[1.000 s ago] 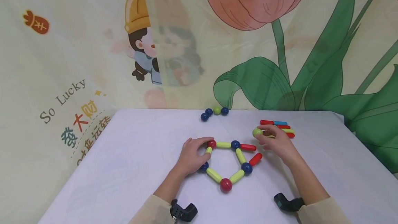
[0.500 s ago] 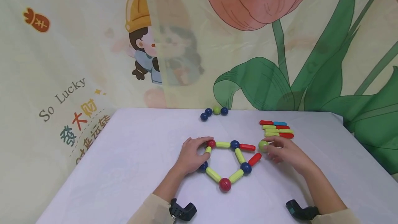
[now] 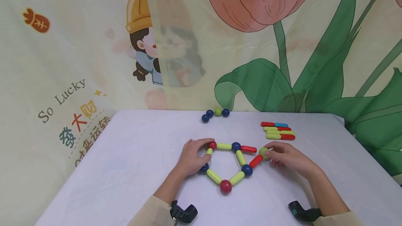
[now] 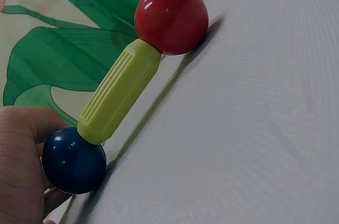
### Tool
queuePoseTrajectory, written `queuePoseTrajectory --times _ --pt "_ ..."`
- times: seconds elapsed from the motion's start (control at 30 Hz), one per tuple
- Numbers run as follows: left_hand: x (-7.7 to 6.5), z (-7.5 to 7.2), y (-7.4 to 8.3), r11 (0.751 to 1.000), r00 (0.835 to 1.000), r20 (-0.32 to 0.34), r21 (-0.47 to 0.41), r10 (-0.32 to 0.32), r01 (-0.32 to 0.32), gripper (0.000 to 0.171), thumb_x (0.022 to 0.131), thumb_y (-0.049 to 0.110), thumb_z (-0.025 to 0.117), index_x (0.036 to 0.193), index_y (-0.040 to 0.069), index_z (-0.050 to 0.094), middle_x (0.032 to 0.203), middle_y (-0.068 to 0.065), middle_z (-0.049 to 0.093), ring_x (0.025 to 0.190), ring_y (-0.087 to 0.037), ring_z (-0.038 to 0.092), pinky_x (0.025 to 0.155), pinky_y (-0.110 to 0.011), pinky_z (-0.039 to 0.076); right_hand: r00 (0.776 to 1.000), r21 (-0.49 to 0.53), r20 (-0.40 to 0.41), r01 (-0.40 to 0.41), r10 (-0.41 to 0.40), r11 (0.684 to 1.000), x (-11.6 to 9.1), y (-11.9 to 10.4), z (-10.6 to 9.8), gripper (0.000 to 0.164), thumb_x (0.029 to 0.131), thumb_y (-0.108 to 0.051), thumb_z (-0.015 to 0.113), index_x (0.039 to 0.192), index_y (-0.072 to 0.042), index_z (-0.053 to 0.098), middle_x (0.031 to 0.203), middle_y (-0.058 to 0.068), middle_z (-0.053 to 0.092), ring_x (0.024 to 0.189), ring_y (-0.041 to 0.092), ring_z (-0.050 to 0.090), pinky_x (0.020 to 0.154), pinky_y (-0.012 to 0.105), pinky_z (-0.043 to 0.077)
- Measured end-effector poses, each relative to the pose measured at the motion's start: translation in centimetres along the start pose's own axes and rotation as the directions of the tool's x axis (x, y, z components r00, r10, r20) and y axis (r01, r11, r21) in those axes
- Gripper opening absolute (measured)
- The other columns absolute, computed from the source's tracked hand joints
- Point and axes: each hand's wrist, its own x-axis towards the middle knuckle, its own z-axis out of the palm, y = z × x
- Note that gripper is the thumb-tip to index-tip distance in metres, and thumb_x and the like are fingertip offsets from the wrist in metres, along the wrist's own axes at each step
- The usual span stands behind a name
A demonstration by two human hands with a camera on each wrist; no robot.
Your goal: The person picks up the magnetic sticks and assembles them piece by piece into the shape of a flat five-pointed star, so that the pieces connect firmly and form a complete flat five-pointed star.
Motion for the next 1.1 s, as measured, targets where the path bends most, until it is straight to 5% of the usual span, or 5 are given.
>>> queuePoseTrajectory --times 0.37,1.1 --pt "0.1 0.2 0.0 1.000 1.000 0.001 -0.011 0.011 -0.011 0.050 0.091 0.020 0.066 0.141 0.020 0.063 0.142 -0.001 0.066 0.140 -0.024 0.055 0.126 -0.062 0.019 1.000 -0.050 -0.019 0.002 -0.003 0.999 0.0 0.1 0.1 0.052 0.098 -0.039 0.068 0.136 -0.004 0.061 0.093 0.009 0.062 0.079 0.023 0.057 0.066 0.030 0.050" --pt "0.2 0.3 -0.5 1.000 1.000 0.001 -0.003 0.014 -0.014 0.051 0.090 0.020 0.064 0.141 0.021 0.063 0.142 -0.002 0.066 0.140 -0.024 0.055 0.126 -0.061 0.018 0.995 -0.126 -0.064 0.064 -0.073 0.990 0.3 -0.5 1.5 0.050 0.099 -0.033 0.067 0.143 -0.011 0.060 0.112 0.010 0.064 0.081 0.023 0.058 0.063 0.027 0.053"
